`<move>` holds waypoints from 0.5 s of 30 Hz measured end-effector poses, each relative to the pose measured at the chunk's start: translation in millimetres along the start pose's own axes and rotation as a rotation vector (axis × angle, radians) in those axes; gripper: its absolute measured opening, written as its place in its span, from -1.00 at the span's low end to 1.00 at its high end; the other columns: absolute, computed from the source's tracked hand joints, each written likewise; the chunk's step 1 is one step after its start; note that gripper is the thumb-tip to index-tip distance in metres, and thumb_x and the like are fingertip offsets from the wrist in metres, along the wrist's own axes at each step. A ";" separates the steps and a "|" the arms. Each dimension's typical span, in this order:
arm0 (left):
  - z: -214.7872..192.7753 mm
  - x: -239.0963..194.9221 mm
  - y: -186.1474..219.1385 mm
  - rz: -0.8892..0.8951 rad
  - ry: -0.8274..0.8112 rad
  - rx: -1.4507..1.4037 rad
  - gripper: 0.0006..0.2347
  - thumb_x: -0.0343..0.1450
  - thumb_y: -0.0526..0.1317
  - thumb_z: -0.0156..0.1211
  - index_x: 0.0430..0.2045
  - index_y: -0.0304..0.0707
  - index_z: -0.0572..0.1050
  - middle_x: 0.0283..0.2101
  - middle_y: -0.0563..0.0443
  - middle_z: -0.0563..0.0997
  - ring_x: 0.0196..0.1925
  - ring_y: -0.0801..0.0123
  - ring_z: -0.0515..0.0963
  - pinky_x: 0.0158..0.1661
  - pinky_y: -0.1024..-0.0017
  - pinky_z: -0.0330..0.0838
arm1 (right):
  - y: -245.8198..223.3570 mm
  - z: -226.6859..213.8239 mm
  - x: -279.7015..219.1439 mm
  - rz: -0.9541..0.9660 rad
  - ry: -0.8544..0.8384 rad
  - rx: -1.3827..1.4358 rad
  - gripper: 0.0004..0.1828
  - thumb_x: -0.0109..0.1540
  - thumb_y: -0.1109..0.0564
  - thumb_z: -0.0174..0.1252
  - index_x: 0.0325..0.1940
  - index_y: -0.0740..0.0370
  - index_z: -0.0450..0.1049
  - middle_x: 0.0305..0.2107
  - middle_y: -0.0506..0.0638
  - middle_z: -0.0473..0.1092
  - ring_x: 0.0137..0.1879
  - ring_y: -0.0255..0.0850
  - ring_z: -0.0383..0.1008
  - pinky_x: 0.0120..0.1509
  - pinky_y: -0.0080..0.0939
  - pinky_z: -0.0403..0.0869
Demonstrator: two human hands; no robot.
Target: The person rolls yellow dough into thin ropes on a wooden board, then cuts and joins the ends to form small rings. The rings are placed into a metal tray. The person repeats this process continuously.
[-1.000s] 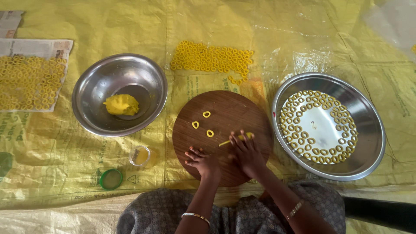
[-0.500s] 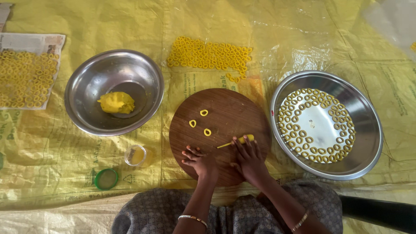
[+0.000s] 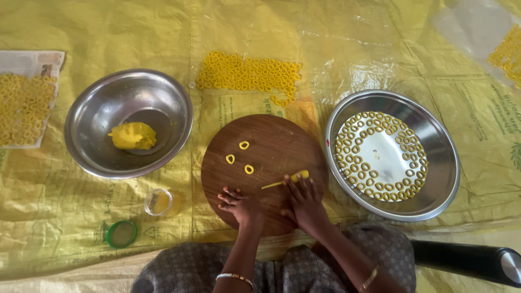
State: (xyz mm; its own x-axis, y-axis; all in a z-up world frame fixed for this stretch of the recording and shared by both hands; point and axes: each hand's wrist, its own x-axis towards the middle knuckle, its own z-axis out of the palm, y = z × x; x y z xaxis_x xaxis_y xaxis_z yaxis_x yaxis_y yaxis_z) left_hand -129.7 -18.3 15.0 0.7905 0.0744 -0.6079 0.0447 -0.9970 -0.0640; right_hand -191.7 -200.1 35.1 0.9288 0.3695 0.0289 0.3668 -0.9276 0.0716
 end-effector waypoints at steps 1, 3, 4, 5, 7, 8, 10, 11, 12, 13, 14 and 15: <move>-1.2 -0.6 0.2 0.001 -0.005 0.017 -0.31 0.51 -0.14 0.15 0.42 -0.63 -0.05 0.47 -0.77 -0.31 0.46 -0.73 -0.24 0.28 -0.47 -0.05 | -1.0 0.8 -0.9 0.004 0.009 -0.005 -0.13 0.29 -0.37 -0.07 0.49 0.26 0.07 0.51 0.12 -0.09 0.59 0.19 -0.19 0.55 0.38 -0.10; -2.3 -2.3 0.3 0.008 -0.021 0.032 -0.32 0.51 -0.15 0.17 0.42 -0.62 -0.04 0.47 -0.78 -0.30 0.46 -0.73 -0.23 0.28 -0.47 -0.05 | -0.7 3.7 1.3 0.015 0.021 -0.012 -0.17 0.31 -0.37 -0.07 0.45 0.24 0.09 0.52 0.11 -0.09 0.60 0.19 -0.18 0.56 0.38 -0.09; -2.7 -2.5 -0.7 0.015 -0.033 0.029 -0.31 0.50 -0.15 0.17 0.43 -0.63 -0.04 0.47 -0.79 -0.29 0.46 -0.73 -0.23 0.29 -0.46 -0.05 | -0.2 6.6 7.7 0.015 0.022 -0.018 -0.15 0.30 -0.36 -0.06 0.47 0.26 0.08 0.52 0.12 -0.08 0.60 0.20 -0.18 0.56 0.37 -0.09; -2.6 -3.7 0.1 0.020 -0.046 0.025 -0.29 0.50 -0.14 0.18 0.43 -0.63 -0.05 0.47 -0.80 -0.28 0.46 -0.73 -0.23 0.29 -0.45 -0.06 | 2.4 10.4 22.0 0.012 0.021 -0.025 -0.13 0.29 -0.34 -0.06 0.50 0.27 0.07 0.51 0.13 -0.08 0.59 0.22 -0.18 0.56 0.36 -0.08; -3.5 -5.3 1.9 0.039 -0.074 0.042 -0.31 0.50 -0.15 0.20 0.43 -0.59 -0.04 0.49 -0.76 -0.31 0.47 -0.73 -0.25 0.30 -0.45 -0.08 | 14.9 12.2 47.0 -0.011 0.047 -0.064 -0.11 0.29 -0.33 -0.05 0.53 0.29 0.06 0.50 0.14 -0.07 0.59 0.23 -0.18 0.56 0.35 -0.08; -4.4 -4.8 0.4 0.043 -0.083 0.050 -0.31 0.50 -0.15 0.20 0.42 -0.57 -0.03 0.50 -0.75 -0.32 0.48 -0.73 -0.25 0.30 -0.46 -0.08 | 21.2 11.7 61.7 -0.031 0.075 -0.096 -0.12 0.31 -0.34 -0.06 0.53 0.29 0.06 0.50 0.13 -0.06 0.60 0.23 -0.18 0.56 0.37 -0.08; -1.7 -5.2 0.7 -0.013 -0.005 0.039 -0.31 0.51 -0.14 0.14 0.43 -0.57 -0.07 0.48 -0.74 -0.31 0.47 -0.72 -0.25 0.30 -0.47 -0.09 | 17.2 11.6 73.9 -0.058 0.113 -0.101 -0.11 0.31 -0.36 -0.06 0.53 0.29 0.06 0.50 0.12 -0.05 0.60 0.21 -0.18 0.57 0.38 -0.07; -0.5 -4.7 2.2 -0.033 0.035 0.034 -0.32 0.52 -0.13 0.11 0.44 -0.57 -0.09 0.47 -0.74 -0.30 0.46 -0.72 -0.25 0.30 -0.47 -0.09 | 17.6 9.2 72.7 -0.053 0.121 -0.087 -0.10 0.30 -0.37 -0.05 0.52 0.29 0.06 0.51 0.11 -0.05 0.61 0.19 -0.18 0.57 0.38 -0.07; 1.4 -3.6 -0.9 -0.036 0.019 0.023 -0.31 0.52 -0.12 0.10 0.44 -0.59 -0.09 0.47 -0.74 -0.31 0.47 -0.71 -0.26 0.31 -0.46 -0.10 | 16.7 6.5 69.6 -0.047 0.129 -0.073 -0.08 0.29 -0.38 -0.05 0.52 0.28 0.06 0.51 0.10 -0.05 0.61 0.16 -0.18 0.58 0.39 -0.07; 2.9 -2.2 1.4 -0.028 0.006 0.007 -0.30 0.52 -0.11 0.10 0.45 -0.60 -0.10 0.47 -0.73 -0.32 0.47 -0.70 -0.27 0.31 -0.45 -0.11 | 18.8 2.4 60.3 -0.035 0.055 -0.079 -0.08 0.27 -0.37 -0.04 0.52 0.27 0.05 0.51 0.10 -0.06 0.60 0.18 -0.18 0.57 0.36 -0.07; 4.2 -0.6 4.4 -0.020 -0.008 -0.008 -0.29 0.52 -0.10 0.09 0.45 -0.61 -0.11 0.48 -0.73 -0.33 0.47 -0.69 -0.28 0.32 -0.44 -0.13 | 17.3 -1.7 45.1 -0.023 -0.019 -0.084 -0.08 0.25 -0.36 -0.03 0.52 0.26 0.05 0.51 0.10 -0.08 0.60 0.19 -0.19 0.57 0.33 -0.07; 5.2 1.6 4.4 -0.012 -0.015 -0.002 -0.29 0.52 -0.10 0.10 0.45 -0.61 -0.10 0.48 -0.74 -0.33 0.47 -0.70 -0.28 0.31 -0.45 -0.12 | 11.5 -3.9 34.2 -0.012 -0.090 -0.083 -0.08 0.23 -0.34 -0.01 0.52 0.25 0.05 0.51 0.10 -0.09 0.60 0.20 -0.19 0.56 0.31 -0.07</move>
State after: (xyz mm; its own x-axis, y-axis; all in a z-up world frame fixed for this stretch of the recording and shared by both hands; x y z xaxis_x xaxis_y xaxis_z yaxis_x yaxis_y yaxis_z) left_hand -131.4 -22.4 9.6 0.7807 0.0867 -0.6189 0.0552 -0.9960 -0.0698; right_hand -155.9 -198.0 40.8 0.9269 0.3702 -0.0619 0.3753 -0.9140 0.1543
